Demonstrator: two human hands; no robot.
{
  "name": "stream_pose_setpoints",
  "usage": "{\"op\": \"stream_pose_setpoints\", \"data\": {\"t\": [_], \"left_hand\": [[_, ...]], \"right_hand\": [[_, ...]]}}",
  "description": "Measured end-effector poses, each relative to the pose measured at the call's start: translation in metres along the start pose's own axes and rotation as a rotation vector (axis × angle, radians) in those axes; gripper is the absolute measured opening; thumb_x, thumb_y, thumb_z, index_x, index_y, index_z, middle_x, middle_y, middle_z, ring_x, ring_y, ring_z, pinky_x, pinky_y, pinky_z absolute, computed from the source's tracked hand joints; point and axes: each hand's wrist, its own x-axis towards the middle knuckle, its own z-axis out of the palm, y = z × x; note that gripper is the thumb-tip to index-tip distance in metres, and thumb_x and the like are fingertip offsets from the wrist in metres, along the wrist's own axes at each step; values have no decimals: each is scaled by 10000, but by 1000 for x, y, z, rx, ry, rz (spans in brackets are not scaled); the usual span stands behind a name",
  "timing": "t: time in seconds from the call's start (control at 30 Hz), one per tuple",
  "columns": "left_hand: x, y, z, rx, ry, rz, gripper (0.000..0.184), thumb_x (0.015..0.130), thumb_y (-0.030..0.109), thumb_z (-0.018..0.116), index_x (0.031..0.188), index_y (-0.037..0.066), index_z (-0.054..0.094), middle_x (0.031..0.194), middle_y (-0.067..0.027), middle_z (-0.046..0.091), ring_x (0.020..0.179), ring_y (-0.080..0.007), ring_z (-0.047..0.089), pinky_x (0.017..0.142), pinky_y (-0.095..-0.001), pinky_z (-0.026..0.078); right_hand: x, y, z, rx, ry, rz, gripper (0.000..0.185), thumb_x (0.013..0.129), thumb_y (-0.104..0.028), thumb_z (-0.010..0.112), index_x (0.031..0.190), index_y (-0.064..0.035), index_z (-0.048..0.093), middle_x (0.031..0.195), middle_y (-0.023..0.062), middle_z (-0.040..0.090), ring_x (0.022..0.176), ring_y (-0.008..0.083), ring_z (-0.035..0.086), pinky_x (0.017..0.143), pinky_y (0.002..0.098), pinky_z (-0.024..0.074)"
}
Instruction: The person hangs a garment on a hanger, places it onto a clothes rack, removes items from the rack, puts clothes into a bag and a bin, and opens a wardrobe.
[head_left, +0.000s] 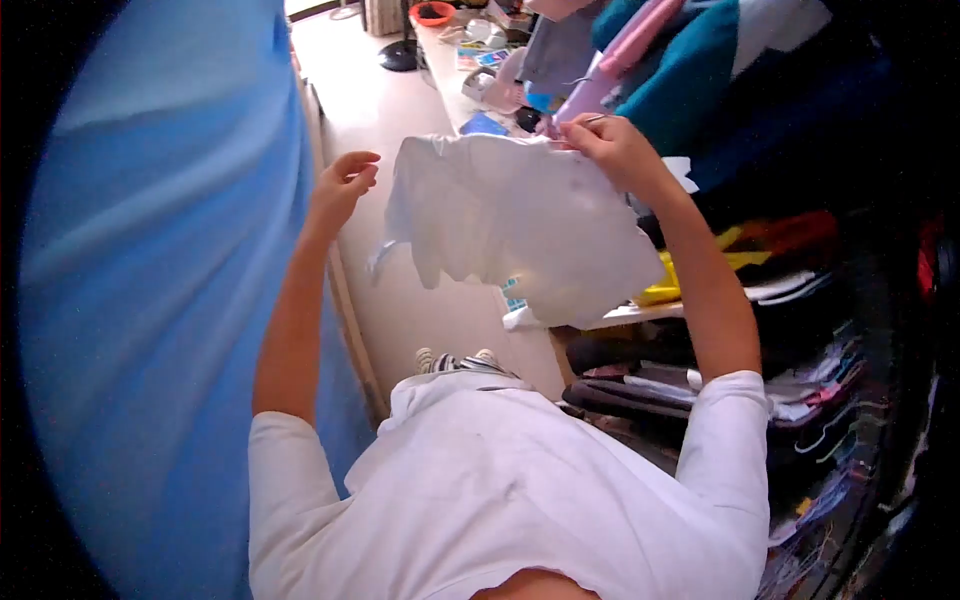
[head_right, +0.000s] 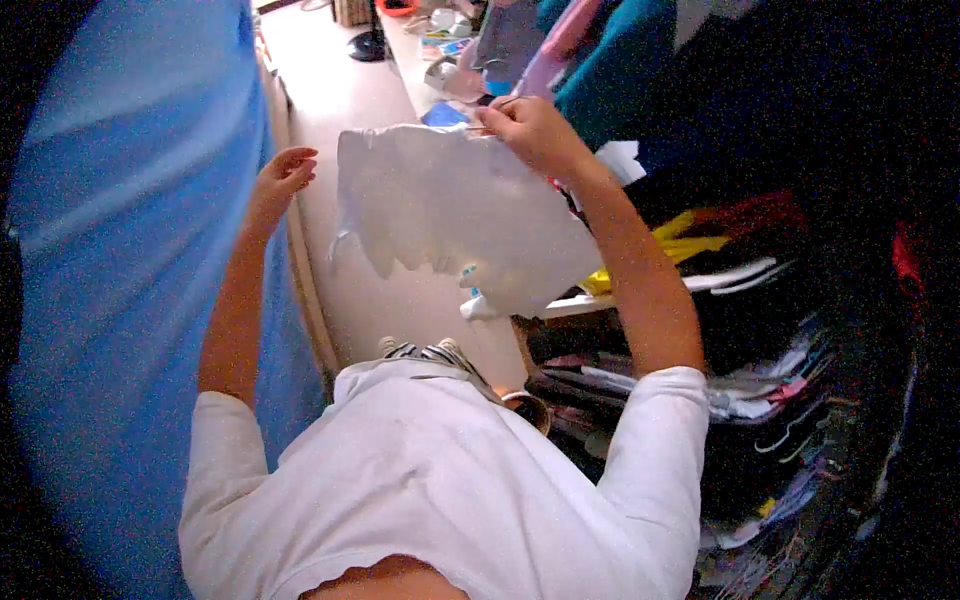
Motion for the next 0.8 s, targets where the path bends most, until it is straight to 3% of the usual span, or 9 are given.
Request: {"op": "stream_pose_setpoints", "data": {"t": [0.07, 0.13, 0.27, 0.33, 0.4, 0.43, 0.47, 0.57, 0.8], "left_hand": [[-2, -2, 12, -21, -41, -14, 268, 835, 227, 563, 1040, 55, 564, 964, -43, 575, 824, -122, 542, 751, -251, 452], [-5, -5, 25, -107, -108, -59, 212, 818, 150, 558, 1004, 51, 578, 846, -41, 584, 758, -113, 550, 687, -235, 447], [-12, -29, 54, -162, -262, -110, 218, 831, 175, 542, 1008, 52, 571, 836, -41, 578, 757, -110, 550, 682, -232, 452], [-22, -42, 81, -114, -315, -125, 197, 836, 179, 539, 978, 48, 576, 792, -26, 582, 708, -93, 546, 638, -224, 449], [-55, -31, 116, -164, -426, 38, 206, 839, 141, 557, 1003, 16, 547, 896, -51, 588, 814, -114, 539, 758, -250, 444], [-82, -16, 141, -299, -384, 63, 175, 794, 144, 610, 928, 39, 570, 798, -37, 586, 698, -104, 554, 646, -237, 460], [-106, 2, 154, -184, -430, 266, 228, 757, 154, 653, 934, 49, 556, 848, -66, 574, 730, -141, 568, 665, -260, 470], [-152, 52, 172, 55, -443, 476, 442, 633, 243, 748, 921, 52, 473, 967, -101, 512, 834, -255, 537, 733, -321, 444], [-155, 41, 181, 310, -371, 745, 139, 715, 119, 614, 777, 62, 503, 688, -80, 513, 640, -257, 514, 584, -349, 395]], "right_hand": [[-4, 4, 1, -57, 9, -41, 349, 847, -299, 509, 816, 34, 607, 695, 70, 596, 641, 119, 553, 589, 245, 424], [-7, 11, 0, 187, 2, 142, 303, 857, -307, 501, 768, -32, 592, 642, 9, 553, 584, 67, 476, 530, 194, 372], [-18, 26, -4, 441, 97, 267, 235, 852, -266, 509, 771, -56, 575, 672, -10, 566, 560, 40, 471, 493, 182, 359], [-27, 22, -11, 397, 92, 311, 216, 857, -258, 499, 779, -69, 570, 677, -15, 567, 558, 32, 474, 485, 175, 351], [-36, 11, -10, 464, 235, 340, 217, 852, -237, 506, 746, -63, 580, 655, -15, 552, 534, 55, 469, 488, 201, 370], [-37, 18, -10, 463, 262, 336, 211, 851, -227, 497, 728, -73, 571, 619, -22, 524, 509, 56, 447, 469, 207, 354], [-39, 21, -9, 454, 270, 350, 211, 851, -227, 497, 728, -73, 571, 619, -22, 524, 509, 56, 447, 469, 207, 354], [-42, 36, -11, 410, 309, 342, 201, 861, -238, 481, 768, -74, 550, 696, -12, 560, 549, 59, 483, 477, 181, 361], [-41, 50, -16, 315, 436, 317, 151, 868, -223, 490, 797, -93, 519, 722, -3, 564, 589, 76, 523, 509, 205, 430]]}}
